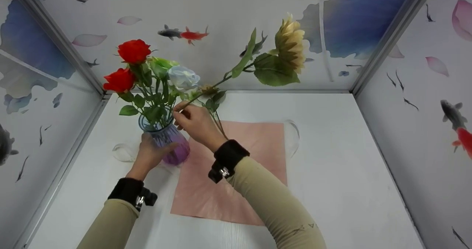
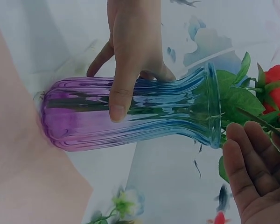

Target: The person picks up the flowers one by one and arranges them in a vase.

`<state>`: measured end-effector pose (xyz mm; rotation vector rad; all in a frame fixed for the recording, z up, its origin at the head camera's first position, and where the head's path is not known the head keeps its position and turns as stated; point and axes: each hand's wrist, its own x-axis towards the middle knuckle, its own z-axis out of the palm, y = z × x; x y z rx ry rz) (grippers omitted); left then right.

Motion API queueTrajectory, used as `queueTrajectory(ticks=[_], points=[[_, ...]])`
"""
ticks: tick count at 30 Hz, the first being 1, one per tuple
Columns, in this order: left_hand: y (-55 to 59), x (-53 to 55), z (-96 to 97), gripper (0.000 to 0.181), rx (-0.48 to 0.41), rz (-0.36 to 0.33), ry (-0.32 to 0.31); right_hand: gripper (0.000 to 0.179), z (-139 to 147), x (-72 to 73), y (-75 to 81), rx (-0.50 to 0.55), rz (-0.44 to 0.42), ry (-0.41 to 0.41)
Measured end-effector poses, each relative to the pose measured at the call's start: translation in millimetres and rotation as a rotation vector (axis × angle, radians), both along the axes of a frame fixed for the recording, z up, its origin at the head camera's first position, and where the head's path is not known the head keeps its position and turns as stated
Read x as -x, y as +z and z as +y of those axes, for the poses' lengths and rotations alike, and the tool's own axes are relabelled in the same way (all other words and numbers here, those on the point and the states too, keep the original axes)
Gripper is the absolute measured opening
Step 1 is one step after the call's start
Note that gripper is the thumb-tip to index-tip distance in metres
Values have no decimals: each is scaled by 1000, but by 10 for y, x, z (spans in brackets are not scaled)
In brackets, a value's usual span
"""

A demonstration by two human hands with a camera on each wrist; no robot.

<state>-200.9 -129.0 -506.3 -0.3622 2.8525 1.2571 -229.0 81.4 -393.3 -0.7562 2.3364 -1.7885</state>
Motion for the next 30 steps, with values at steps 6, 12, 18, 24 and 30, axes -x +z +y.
queueTrajectory(ticks=[6,12,18,24,30], points=[[-2,5,1,117,8,-10,-11,24,-56,8,-17,-33,-8,-8],[4,-7,-2,118,15,-3,-13,25,-105,18,-45,-64,19,-17],[12,-15,-4,117,10,-4,-11,23,-168,3,-60,-141,85,-31],[10,-19,-3,115,-7,-6,-8,23,-254,-10,-52,-257,150,-71],[-14,-5,-7,114,-3,8,-10,26,-321,-26,-8,-389,187,-106]])
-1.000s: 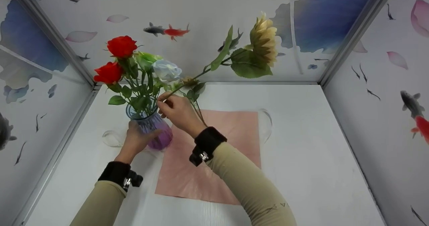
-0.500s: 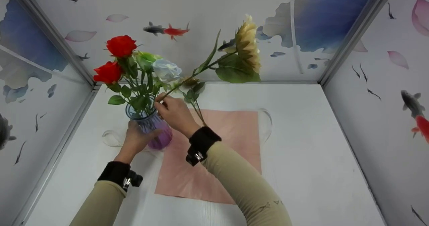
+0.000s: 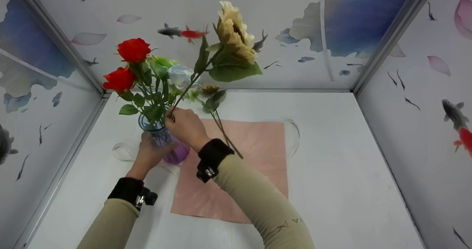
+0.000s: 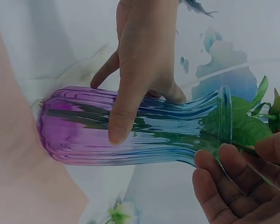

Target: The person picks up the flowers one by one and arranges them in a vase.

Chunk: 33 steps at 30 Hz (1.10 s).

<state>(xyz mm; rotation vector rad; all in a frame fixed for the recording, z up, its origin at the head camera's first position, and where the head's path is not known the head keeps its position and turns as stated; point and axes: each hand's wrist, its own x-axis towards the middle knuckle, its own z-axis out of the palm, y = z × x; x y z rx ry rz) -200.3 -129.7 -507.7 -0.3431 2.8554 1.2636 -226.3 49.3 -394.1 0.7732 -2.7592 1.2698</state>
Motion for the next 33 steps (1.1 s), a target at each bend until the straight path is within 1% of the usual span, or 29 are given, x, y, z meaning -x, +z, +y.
queueTrajectory(ticks=[7,14,19,23,26,29,33], points=[[-5,10,-4,115,-3,-13,1,26,-60,-8,67,-67,-47,0],[-7,11,-1,115,15,-8,-3,32,-115,18,47,-45,-135,53],[-3,1,-5,114,19,1,-2,25,-152,26,38,-72,-118,43],[-7,1,-5,114,41,15,-8,23,-194,39,34,-109,-98,29],[-5,6,1,114,52,15,-14,24,-208,48,29,-113,-94,26],[0,4,2,115,50,11,-13,26,-204,51,34,-93,-118,24],[6,-2,-1,115,31,5,-9,30,-189,55,42,-69,-173,27]])
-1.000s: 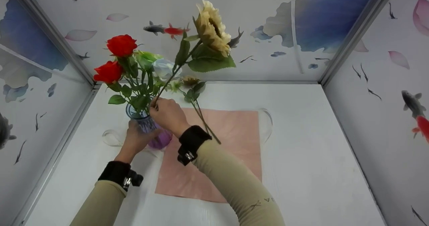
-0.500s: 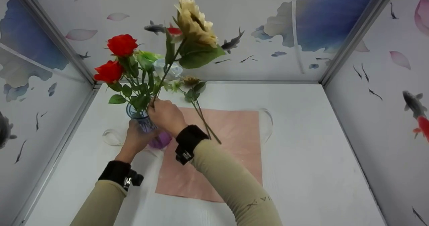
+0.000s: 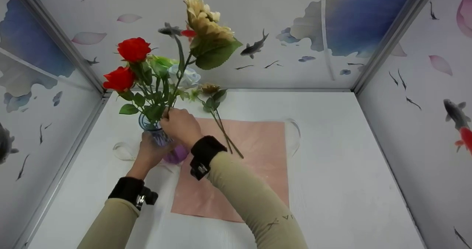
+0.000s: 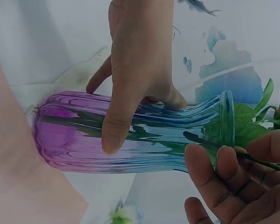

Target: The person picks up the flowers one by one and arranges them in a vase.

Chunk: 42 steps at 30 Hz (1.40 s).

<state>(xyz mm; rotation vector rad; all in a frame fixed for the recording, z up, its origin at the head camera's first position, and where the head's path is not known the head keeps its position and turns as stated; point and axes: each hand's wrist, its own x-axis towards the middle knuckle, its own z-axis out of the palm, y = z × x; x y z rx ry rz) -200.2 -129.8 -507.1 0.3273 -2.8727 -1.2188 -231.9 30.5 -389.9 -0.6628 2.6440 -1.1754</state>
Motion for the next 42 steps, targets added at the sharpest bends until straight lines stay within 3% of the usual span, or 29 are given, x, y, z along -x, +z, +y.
queueTrajectory(ticks=[5,13,21,28,35,42], points=[[8,4,8,115,-16,-19,5,32,13,1,15,45,-63,-17],[12,15,16,115,-8,-17,0,18,-11,-5,64,112,-45,-31],[19,19,15,113,-14,-29,-1,29,-14,-2,124,212,-92,-43],[23,14,12,114,-5,-20,-4,23,-12,12,97,225,-12,3],[2,33,13,111,1,-29,-4,31,2,-9,115,228,-107,-1],[-16,33,11,111,8,-7,-6,16,25,-20,117,236,-70,17]])
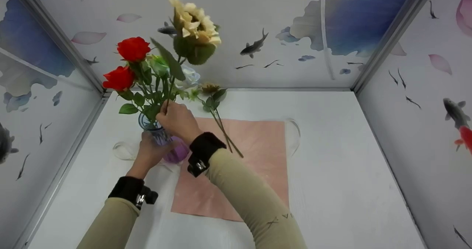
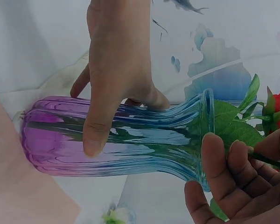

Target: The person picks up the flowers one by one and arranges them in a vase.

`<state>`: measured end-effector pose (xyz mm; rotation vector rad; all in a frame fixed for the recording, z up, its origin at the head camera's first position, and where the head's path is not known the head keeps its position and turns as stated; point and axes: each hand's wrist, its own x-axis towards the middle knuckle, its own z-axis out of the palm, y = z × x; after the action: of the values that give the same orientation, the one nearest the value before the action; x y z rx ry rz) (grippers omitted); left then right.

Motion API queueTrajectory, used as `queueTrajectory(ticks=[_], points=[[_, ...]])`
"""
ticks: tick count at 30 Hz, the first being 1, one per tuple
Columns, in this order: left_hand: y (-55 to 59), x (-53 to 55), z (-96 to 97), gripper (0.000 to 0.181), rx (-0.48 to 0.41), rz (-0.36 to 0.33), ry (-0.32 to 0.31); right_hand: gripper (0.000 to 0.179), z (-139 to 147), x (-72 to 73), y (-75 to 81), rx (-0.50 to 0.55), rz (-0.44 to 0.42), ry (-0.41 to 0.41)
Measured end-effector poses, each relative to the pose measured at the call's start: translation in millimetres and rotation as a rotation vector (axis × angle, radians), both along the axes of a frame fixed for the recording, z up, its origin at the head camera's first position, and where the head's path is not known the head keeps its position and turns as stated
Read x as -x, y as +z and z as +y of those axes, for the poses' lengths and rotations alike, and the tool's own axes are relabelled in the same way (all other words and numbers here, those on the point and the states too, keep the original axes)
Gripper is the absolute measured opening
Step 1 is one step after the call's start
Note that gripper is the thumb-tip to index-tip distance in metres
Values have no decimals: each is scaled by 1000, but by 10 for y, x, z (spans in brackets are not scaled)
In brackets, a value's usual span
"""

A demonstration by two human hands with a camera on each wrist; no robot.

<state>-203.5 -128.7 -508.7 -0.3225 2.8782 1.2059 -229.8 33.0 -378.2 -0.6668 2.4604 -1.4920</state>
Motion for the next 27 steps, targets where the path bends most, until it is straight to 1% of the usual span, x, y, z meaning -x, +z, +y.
queueTrajectory(ticks=[3,5,8,13,17,23,27], points=[[3,2,-1,111,0,-6,-3,10,8,-2,-4,34,39,33],[4,6,-3,112,-3,-15,-3,8,17,-4,-8,79,38,56],[3,4,-6,113,-18,-25,6,14,30,-2,-17,122,8,66],[-13,1,-12,114,-17,-5,7,25,33,5,-8,92,-68,15],[-26,1,-13,112,-21,11,7,26,25,11,-8,101,-91,7],[-34,9,-24,106,-39,7,1,26,39,-13,-21,188,-94,64],[-29,6,-26,107,-39,9,2,20,38,-18,-29,223,-112,68]])
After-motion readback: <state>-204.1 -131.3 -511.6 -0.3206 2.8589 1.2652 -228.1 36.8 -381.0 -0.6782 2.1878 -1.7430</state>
